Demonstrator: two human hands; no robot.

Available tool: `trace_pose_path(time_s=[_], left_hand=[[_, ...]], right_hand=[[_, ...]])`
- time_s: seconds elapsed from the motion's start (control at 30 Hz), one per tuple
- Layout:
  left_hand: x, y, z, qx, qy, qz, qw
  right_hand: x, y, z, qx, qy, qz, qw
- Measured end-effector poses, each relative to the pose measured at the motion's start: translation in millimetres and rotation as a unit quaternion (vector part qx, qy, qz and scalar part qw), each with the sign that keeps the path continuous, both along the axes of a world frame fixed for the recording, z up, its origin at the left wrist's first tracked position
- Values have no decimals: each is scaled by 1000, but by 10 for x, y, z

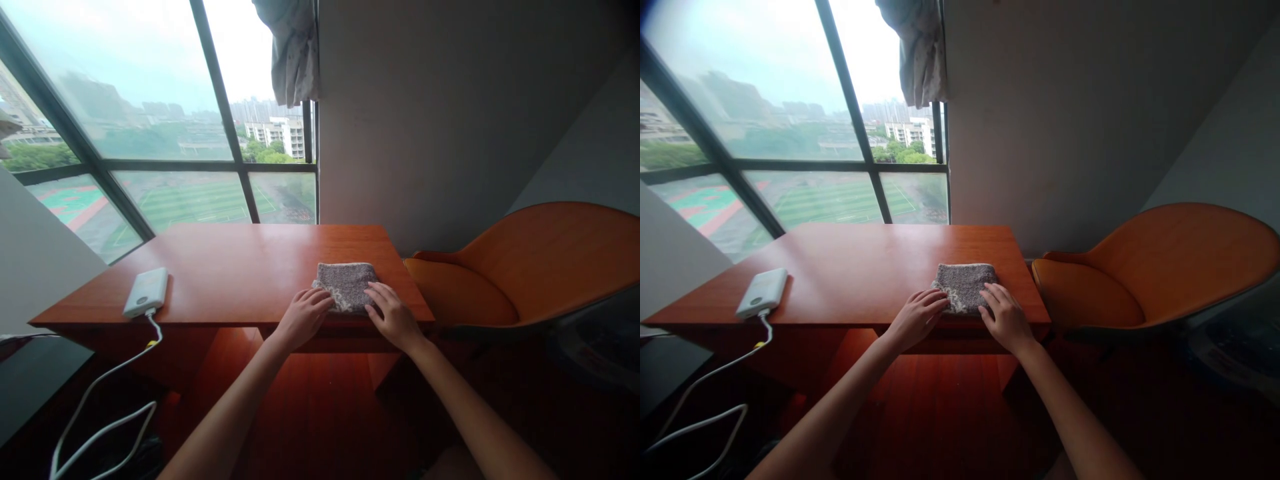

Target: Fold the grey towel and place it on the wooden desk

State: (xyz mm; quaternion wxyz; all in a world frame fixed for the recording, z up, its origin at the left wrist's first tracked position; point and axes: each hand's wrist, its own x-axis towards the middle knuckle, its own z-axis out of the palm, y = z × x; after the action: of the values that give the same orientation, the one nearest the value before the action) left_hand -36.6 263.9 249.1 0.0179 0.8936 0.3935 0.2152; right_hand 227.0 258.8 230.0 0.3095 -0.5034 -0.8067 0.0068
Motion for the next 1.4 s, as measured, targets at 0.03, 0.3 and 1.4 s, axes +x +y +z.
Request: trace_pose_path(time_s=[0.03, 0.3, 1.4], left_hand=[[-32, 46, 1, -1, 5, -12, 1000], [-153, 90, -180, 29, 36, -14, 999], [-139, -1223, -780, -5, -113, 121, 986]], right_hand=[[-13, -21, -33, 1, -13, 0, 1000], [41, -46, -394, 12, -44, -3, 999], [-42, -1151, -863, -52, 239, -145, 959]])
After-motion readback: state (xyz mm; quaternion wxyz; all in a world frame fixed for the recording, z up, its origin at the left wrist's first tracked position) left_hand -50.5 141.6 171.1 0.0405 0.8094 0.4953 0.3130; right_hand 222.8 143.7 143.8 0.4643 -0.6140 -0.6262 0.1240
